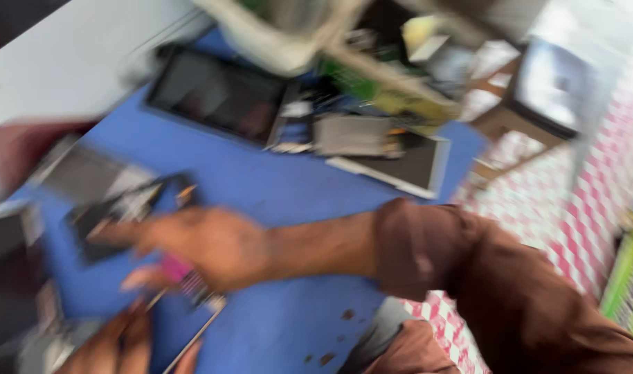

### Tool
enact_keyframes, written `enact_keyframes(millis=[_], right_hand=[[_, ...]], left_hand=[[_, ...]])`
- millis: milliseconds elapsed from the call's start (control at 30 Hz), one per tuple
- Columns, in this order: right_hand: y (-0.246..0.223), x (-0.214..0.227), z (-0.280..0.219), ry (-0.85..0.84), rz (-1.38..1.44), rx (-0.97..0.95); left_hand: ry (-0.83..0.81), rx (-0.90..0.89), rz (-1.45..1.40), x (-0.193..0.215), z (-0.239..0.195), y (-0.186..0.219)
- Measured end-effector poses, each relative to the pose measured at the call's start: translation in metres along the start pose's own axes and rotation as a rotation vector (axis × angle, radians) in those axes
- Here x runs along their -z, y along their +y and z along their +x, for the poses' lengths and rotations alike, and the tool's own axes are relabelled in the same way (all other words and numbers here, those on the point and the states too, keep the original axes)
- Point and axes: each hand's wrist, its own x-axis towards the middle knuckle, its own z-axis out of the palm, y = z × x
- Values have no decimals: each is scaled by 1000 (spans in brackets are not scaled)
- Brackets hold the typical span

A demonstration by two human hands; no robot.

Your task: The person retrieves a smartphone frame from a box and uses a screwdriver to pry and adjust components within the frame. The person repeatedly manipulates the frame and tool on a cluttered workbench filled with disassembled mobile devices.

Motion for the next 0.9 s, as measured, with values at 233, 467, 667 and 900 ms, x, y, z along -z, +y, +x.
enact_keyframes(millis=[233,467,667,900], right_hand=[[-7,26,11,-58,52,188],[-18,19,13,-128,-51,127],[-11,10,6,16,119,-58],[-46,29,-9,-19,-102,-23]], left_hand=[[-283,179,-142,38,10,12],[-277,169,-221,55,22,11],[-132,198,-232,56,14,7],[33,404,-340,52,4,-8]])
